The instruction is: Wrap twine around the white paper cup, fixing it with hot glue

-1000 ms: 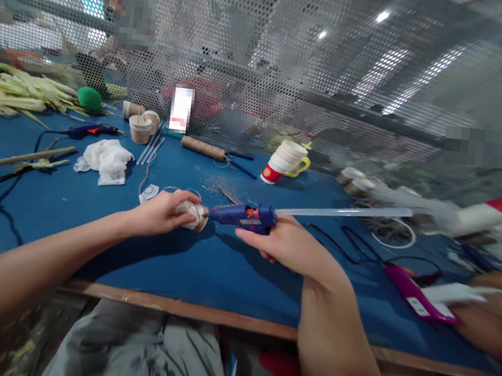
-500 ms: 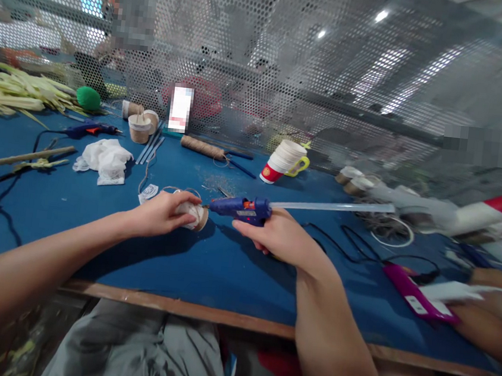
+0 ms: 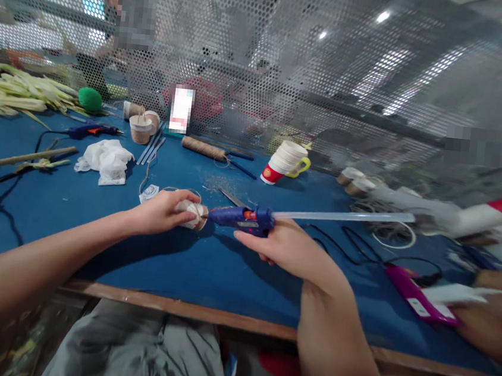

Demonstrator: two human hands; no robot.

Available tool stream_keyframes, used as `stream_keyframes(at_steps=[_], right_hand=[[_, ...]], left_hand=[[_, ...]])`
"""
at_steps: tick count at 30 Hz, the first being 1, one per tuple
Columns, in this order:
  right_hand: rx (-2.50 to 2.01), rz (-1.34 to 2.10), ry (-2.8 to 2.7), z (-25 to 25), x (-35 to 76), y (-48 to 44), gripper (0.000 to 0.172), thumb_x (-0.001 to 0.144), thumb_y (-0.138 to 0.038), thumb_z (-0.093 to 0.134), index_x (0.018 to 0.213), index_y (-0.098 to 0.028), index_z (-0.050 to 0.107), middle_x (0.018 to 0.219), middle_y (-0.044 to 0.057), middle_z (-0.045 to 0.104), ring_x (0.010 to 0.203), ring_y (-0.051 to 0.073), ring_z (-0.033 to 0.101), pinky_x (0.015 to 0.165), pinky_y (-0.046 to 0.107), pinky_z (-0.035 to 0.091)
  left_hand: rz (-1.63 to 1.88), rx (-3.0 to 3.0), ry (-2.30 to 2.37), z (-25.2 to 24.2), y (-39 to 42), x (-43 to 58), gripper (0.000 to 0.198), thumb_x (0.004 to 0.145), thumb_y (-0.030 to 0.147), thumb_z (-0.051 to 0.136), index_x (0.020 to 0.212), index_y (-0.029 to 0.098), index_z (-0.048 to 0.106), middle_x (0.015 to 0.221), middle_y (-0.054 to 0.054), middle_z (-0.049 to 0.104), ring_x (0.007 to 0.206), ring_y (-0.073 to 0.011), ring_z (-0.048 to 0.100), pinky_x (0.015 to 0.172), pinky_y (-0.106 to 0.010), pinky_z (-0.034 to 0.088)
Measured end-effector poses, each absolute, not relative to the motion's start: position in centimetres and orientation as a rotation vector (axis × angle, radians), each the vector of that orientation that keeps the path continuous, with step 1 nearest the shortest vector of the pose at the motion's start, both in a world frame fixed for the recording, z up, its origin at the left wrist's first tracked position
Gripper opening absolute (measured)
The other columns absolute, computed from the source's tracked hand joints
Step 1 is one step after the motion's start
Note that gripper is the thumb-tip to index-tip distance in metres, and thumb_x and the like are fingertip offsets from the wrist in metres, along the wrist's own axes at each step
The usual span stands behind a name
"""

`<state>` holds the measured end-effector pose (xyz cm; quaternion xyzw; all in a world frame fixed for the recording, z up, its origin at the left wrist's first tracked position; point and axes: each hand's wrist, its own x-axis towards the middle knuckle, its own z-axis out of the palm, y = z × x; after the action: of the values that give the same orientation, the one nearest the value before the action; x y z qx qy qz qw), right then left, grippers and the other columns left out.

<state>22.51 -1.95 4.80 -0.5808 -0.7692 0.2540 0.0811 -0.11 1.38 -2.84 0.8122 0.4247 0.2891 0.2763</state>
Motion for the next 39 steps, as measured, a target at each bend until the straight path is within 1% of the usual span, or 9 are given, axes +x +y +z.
stream_keyframes(at_steps=[7,16,19,27,33,35,37,39], right_hand=[[-1.697,0.782,-2.288,4.8,22.3,-2.0,0.031,0.074,-0.04,0.054,0.052,-0.019,0.047,0.038,-0.004,0.048,0.035,0.008,0.045,0.038,0.021,0.036],[-1.741,0.77,-2.202,4.6,22.4,-1.7,0.035,0.072,-0.042,0.057,0.048,-0.019,0.045,0.039,-0.003,0.048,0.034,0.008,0.045,0.036,0.02,0.035],[-1.742,0.765,-2.188,4.6,22.3,-1.5,0.035,0.072,-0.041,0.057,0.047,-0.019,0.045,0.038,-0.003,0.047,0.034,0.008,0.045,0.038,0.021,0.037],[-1.71,0.791,-2.149,4.1,22.1,-0.8,0.034,0.072,-0.038,0.057,0.047,-0.018,0.046,0.039,-0.002,0.049,0.034,0.008,0.046,0.038,0.02,0.037],[-1.596,0.924,-2.019,3.1,22.4,0.3,0.031,0.07,-0.037,0.061,0.05,-0.017,0.048,0.039,-0.002,0.049,0.034,0.007,0.044,0.036,0.02,0.035],[-1.513,0.987,-1.905,2.8,22.7,1.3,0.027,0.068,-0.034,0.064,0.053,-0.017,0.049,0.041,-0.002,0.049,0.035,0.007,0.043,0.037,0.02,0.036],[-1.471,1.008,-1.758,2.6,23.1,2.8,0.02,0.065,-0.028,0.066,0.058,-0.017,0.052,0.045,-0.003,0.051,0.039,0.007,0.045,0.039,0.02,0.038],[-1.512,0.925,-1.641,2.3,23.4,4.7,0.015,0.066,-0.024,0.065,0.062,-0.016,0.054,0.05,-0.002,0.054,0.044,0.008,0.049,0.042,0.019,0.04]], left_hand=[[0.767,2.188,1.144,-2.6,1.3,-0.2,0.039,0.08,0.034,0.047,0.11,0.01,0.054,0.105,-0.011,0.065,0.094,-0.0215,0.06,0.082,-0.032,0.044],[0.787,2.218,1.13,-2.9,1.3,-0.2,0.037,0.081,0.034,0.048,0.109,0.011,0.054,0.103,-0.011,0.065,0.091,-0.022,0.061,0.078,-0.033,0.046],[0.782,2.218,1.126,-2.9,1.3,-0.2,0.036,0.08,0.032,0.048,0.109,0.011,0.054,0.103,-0.012,0.065,0.091,-0.0221,0.061,0.077,-0.033,0.046],[0.733,2.242,1.126,-2.8,1.0,-0.1,0.037,0.081,0.027,0.049,0.114,0.011,0.052,0.109,-0.012,0.064,0.098,-0.0241,0.06,0.082,-0.035,0.045],[0.747,2.251,1.157,-2.7,0.9,0.0,0.036,0.081,0.028,0.049,0.113,0.012,0.053,0.111,-0.011,0.064,0.099,-0.0233,0.06,0.084,-0.033,0.045],[0.788,2.248,1.167,-2.6,0.9,0.0,0.036,0.081,0.03,0.049,0.112,0.012,0.053,0.111,-0.011,0.064,0.099,-0.0227,0.06,0.084,-0.032,0.045],[0.841,2.243,1.17,-2.3,0.7,0.0,0.036,0.082,0.031,0.049,0.113,0.013,0.053,0.109,-0.009,0.065,0.093,-0.0209,0.062,0.08,-0.03,0.047],[0.885,2.251,1.172,-2.1,0.5,-0.1,0.037,0.082,0.031,0.048,0.114,0.013,0.052,0.104,-0.008,0.067,0.087,-0.0193,0.064,0.075,-0.029,0.048]])
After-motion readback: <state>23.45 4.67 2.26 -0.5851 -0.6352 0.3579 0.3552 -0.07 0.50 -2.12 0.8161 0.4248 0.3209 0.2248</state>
